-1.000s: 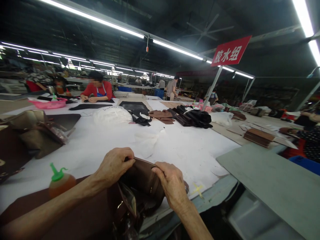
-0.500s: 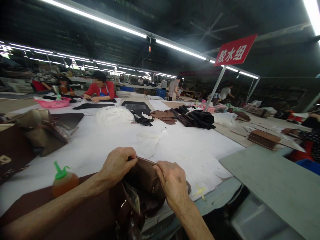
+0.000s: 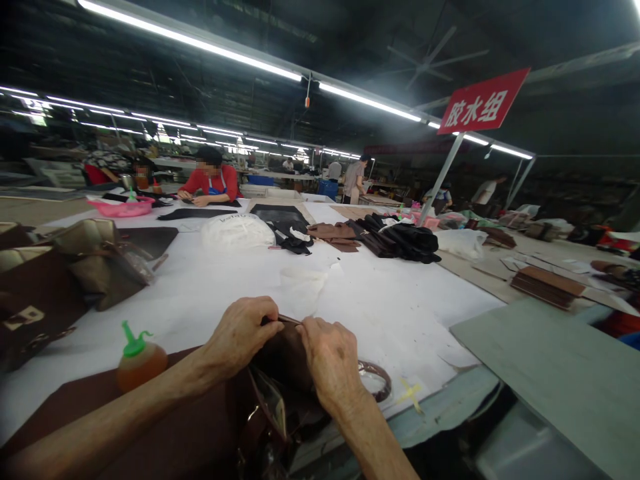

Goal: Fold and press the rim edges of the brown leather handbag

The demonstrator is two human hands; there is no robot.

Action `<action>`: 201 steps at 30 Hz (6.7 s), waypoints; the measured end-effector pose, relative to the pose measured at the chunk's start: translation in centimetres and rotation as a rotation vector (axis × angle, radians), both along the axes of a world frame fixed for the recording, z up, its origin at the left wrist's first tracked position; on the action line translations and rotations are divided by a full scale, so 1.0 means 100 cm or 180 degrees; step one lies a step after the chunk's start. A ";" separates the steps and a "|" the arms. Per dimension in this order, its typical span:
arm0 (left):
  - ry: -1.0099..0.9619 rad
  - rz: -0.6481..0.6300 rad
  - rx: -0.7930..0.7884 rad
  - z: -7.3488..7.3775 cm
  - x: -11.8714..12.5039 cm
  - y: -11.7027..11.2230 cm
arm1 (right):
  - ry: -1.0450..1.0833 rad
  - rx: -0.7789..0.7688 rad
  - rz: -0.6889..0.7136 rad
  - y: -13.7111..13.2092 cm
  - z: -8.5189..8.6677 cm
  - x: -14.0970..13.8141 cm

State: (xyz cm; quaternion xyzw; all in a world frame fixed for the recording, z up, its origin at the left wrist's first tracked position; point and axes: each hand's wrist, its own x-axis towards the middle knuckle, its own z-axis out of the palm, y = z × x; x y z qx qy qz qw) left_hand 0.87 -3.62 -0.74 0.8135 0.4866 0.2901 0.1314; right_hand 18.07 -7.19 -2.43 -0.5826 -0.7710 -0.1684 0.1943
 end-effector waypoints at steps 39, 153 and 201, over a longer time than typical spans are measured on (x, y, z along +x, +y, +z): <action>-0.0109 -0.0486 -0.0290 0.003 -0.026 0.002 | -0.0024 -0.0096 0.0490 0.010 0.003 -0.015; 0.0298 -0.0158 -0.0963 0.015 -0.064 -0.013 | -0.0175 -0.1732 0.1265 0.023 0.060 -0.063; 0.1065 -0.0984 0.0047 0.020 0.027 0.017 | -0.0155 -0.1263 -0.0186 0.008 0.043 0.005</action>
